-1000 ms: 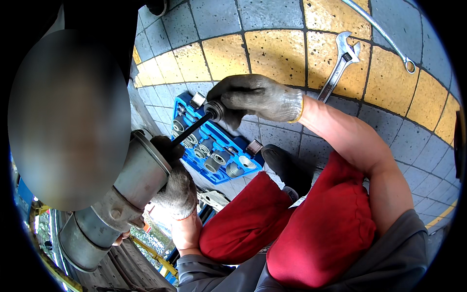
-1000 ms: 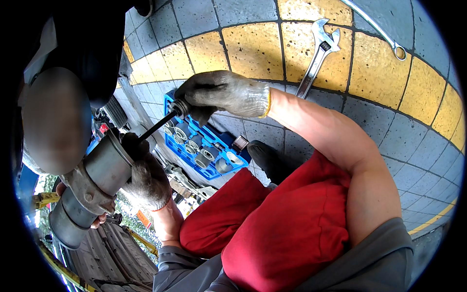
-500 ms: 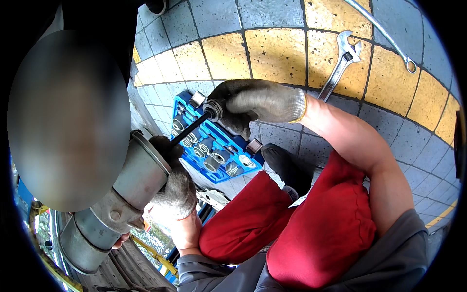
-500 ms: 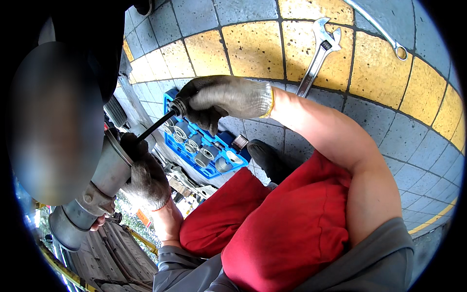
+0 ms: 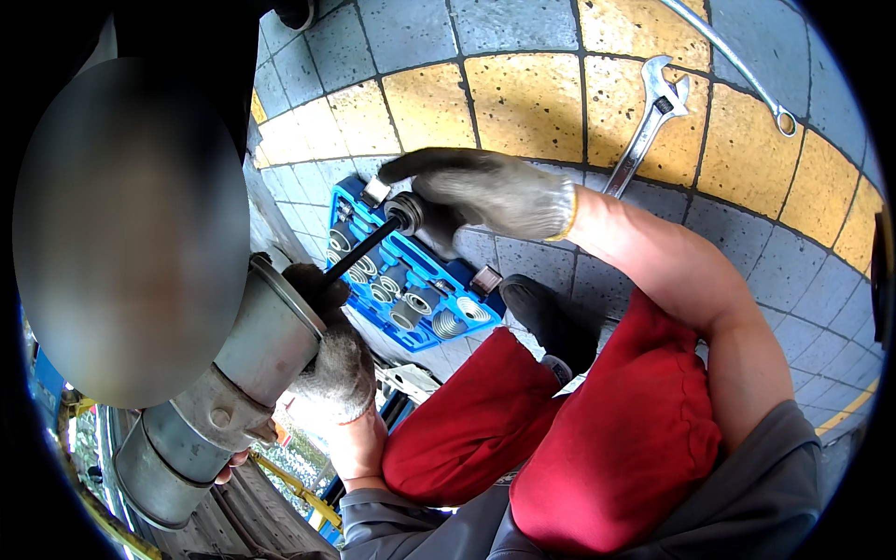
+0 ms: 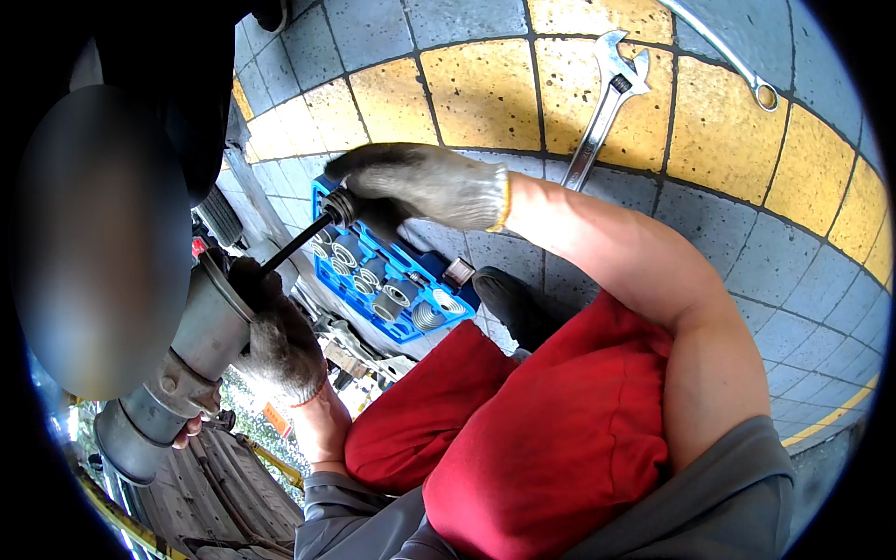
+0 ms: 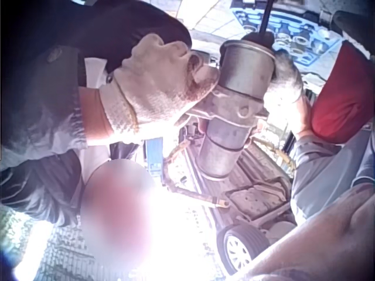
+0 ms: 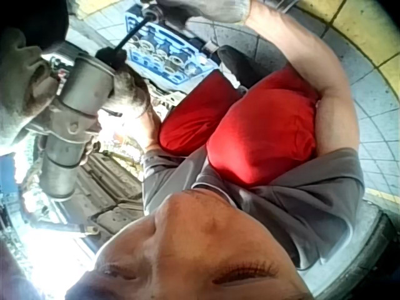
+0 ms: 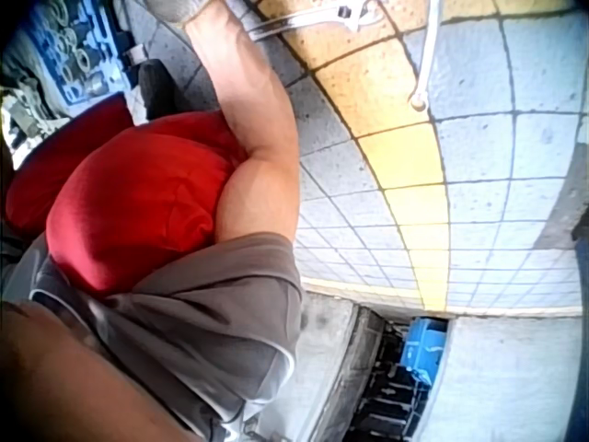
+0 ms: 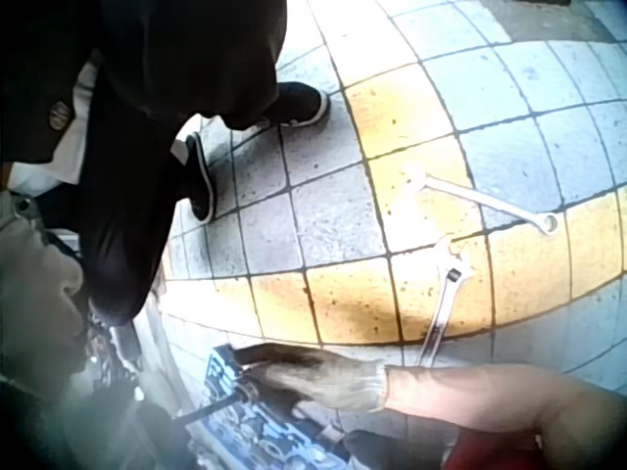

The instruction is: The person assembles a cylindrical mechanical component by inserting a bearing and a shaft, then tightening a nut with a wrench. They rotate the assembly to check fit and continue tightening.

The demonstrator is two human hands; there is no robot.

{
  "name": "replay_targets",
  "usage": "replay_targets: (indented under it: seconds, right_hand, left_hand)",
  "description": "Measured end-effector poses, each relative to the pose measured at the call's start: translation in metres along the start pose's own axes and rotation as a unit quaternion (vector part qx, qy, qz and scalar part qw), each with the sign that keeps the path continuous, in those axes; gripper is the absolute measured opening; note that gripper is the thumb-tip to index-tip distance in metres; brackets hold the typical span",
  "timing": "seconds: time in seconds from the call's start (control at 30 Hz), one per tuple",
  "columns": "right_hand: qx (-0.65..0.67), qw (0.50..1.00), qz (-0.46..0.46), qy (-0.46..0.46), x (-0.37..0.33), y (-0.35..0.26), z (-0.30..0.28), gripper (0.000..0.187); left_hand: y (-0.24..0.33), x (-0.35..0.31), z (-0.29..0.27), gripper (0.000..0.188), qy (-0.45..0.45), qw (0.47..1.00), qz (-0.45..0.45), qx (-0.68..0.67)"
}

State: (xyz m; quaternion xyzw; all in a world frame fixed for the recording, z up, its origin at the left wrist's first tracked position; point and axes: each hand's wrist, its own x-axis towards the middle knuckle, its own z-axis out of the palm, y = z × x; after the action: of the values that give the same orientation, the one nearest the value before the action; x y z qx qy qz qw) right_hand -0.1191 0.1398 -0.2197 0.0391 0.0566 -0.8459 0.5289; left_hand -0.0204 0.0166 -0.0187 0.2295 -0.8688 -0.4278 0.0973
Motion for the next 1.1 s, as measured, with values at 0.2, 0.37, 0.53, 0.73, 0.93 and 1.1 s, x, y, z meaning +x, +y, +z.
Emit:
replay_targets:
  seconds: [0.2, 0.37, 0.53, 0.73, 0.93, 1.1]
  right_hand:
    - [-0.016, 0.999, 0.004, -0.033, -0.002, 0.0, -0.019, 0.05]
    - [-0.139, 0.986, 0.074, -0.046, -0.003, -0.018, -0.022, 0.046]
    - [-0.033, 0.994, -0.027, -0.102, -0.002, 0.0, -0.021, 0.048]
    - [-0.058, 0.997, -0.049, -0.015, 0.004, 0.016, -0.029, 0.046]
    - [-0.037, 0.997, 0.069, 0.006, -0.006, -0.005, -0.022, 0.041]
    - [0.004, 1.0, 0.002, -0.016, -0.008, -0.007, 0.002, 0.047]
  left_hand:
    - [-0.009, 0.002, 0.0, 0.072, -0.001, 1.0, 0.005, 0.021]
    - [0.003, -0.002, 0.001, 0.072, 0.034, 0.999, -0.025, -0.004]
    - [-0.007, 0.001, 0.002, 0.07, 0.006, 0.999, 0.009, -0.051]
    - [-0.007, 0.004, 0.006, 0.066, 0.024, 0.999, 0.004, -0.044]
    - [0.0, 0.005, 0.005, 0.058, 0.008, 0.999, 0.023, -0.03]
    - [-0.006, 0.006, 0.006, 0.056, 0.013, 0.999, 0.025, -0.019]
